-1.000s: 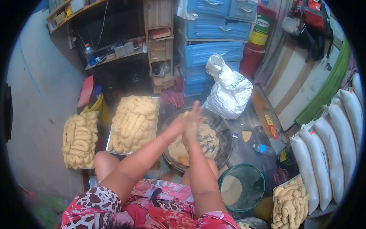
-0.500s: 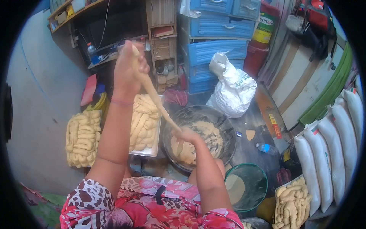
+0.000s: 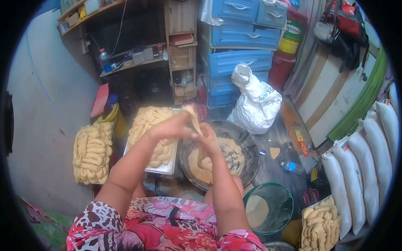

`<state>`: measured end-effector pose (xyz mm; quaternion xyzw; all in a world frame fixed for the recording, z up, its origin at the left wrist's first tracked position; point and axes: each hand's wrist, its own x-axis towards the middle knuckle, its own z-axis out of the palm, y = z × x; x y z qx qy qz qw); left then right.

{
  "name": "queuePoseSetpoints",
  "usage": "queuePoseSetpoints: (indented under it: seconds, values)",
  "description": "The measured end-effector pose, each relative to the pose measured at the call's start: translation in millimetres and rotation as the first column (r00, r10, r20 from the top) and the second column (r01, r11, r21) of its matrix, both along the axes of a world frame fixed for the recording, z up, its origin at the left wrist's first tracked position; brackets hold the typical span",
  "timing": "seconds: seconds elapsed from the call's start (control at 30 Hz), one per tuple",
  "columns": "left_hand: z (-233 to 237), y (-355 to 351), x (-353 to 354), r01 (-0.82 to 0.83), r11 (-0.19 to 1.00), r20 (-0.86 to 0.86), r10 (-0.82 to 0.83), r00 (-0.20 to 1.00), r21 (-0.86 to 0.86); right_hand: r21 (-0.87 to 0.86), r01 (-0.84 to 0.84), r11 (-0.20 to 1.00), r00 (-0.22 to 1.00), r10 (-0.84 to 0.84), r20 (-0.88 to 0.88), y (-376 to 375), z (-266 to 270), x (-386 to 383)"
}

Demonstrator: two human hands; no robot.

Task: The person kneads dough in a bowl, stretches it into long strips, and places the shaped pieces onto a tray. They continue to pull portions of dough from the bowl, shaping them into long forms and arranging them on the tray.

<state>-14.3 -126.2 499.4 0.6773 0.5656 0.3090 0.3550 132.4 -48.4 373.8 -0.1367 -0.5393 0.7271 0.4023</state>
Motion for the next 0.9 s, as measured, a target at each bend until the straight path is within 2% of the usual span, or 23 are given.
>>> queuePoseSetpoints:
  seconds: [0.03,0.07,0.1,0.17,0.2,0.27,0.3,0.37,0.4,0.43,0.5,0.53,0.6,0.63,0.67,0.73,0.77,0.83,0.9]
  values:
    - [5.0,6.1,-0.9,-0.019,1.0,0.253,0.017,0.967,0.005,0.077,0.006,0.997,0.997,-0.012,0.077,0.7,-3.2,-1.0]
    - [21.4,4.4,6.0,-0.033,0.997,0.336,0.007,0.942,0.073,0.17,-0.006,0.985,0.968,-0.037,0.247,3.9,-13.4,-3.5]
    - [45.3,-3.8,14.8,-0.053,0.989,0.415,-0.009,0.91,0.137,0.171,-0.005,0.985,0.969,-0.037,0.245,4.7,-18.7,-4.1]
    - [83.5,-17.5,21.0,-0.248,0.929,0.623,0.025,0.782,0.275,0.276,-0.341,0.899,0.787,0.113,0.606,5.8,-28.2,-3.6]
    - [100.6,-23.9,17.2,-0.321,0.873,0.715,-0.043,0.698,0.366,0.272,-0.341,0.9,0.787,0.115,0.606,9.0,-32.7,-1.0]
    - [125.8,-37.6,-9.9,-0.449,0.737,0.803,-0.211,0.557,0.505,0.368,-0.587,0.721,0.57,0.046,0.82,15.4,-45.1,6.1]
    - [132.5,-46.0,-25.9,-0.497,0.663,0.807,-0.3,0.509,0.56,0.363,-0.587,0.723,0.573,0.055,0.818,19.4,-54.6,3.7]
    - [133.0,-60.9,-39.5,-0.61,0.529,0.806,-0.35,0.477,0.59,0.161,-0.377,0.912,0.652,0.138,0.746,30.6,-68.7,-4.5]
    - [124.4,-62.9,-42.9,-0.66,0.501,0.829,-0.306,0.469,0.559,0.109,-0.234,0.966,0.784,0.121,0.609,28.8,-59.8,-6.8]
    - [110.3,-65.5,-38.9,-0.709,0.484,0.85,-0.175,0.496,0.514,0.09,-0.126,0.988,0.853,0.062,0.518,29.0,-49.8,-9.0]
    - [67.8,-72.8,-40.7,-0.602,0.687,0.84,-0.022,0.542,0.407,-0.031,-0.063,0.998,0.957,0.069,0.281,19.0,-25.2,-4.9]
    - [43.7,-73.5,-38.4,-0.569,0.772,0.824,0.107,0.556,0.284,-0.031,-0.059,0.998,0.958,0.066,0.278,20.1,-26.1,-5.0]
    - [-0.6,-77.6,-32.7,-0.473,0.881,0.722,0.325,0.61,0.003,-0.241,-0.182,0.953,0.983,0.182,-0.021,24.1,-29.7,-5.2]
    - [-19.3,-79.8,-31.0,-0.41,0.9,0.644,0.403,0.651,-0.148,-0.236,-0.18,0.955,0.983,0.18,-0.02,25.8,-29.9,-5.4]
    - [-40.6,-78.9,-30.8,-0.41,0.901,0.646,0.4,0.65,-0.145,-0.223,-0.215,0.951,0.977,0.205,-0.066,26.6,-30.1,-6.4]
    - [-71.5,-74.1,-29.8,-0.314,0.936,0.574,0.348,0.741,-0.161,-0.207,-0.254,0.945,0.966,0.237,-0.103,23.0,-24.6,-7.9]
    - [-69.5,-74.3,-27.2,-0.32,0.934,0.579,0.351,0.736,-0.16,-0.229,-0.255,0.94,0.966,0.24,-0.092,14.7,-14.8,-7.2]
    - [-54.5,-78.6,-19.1,-0.24,0.97,0.333,0.241,0.912,-0.043,-0.252,-0.264,0.931,0.965,0.253,-0.075,0.1,-8.9,-10.7]
    - [-35.9,-76.6,-15.1,-0.21,0.975,0.307,0.223,0.925,-0.074,-0.092,-0.316,0.944,0.935,0.326,0.141,-14.0,-13.5,-15.8]
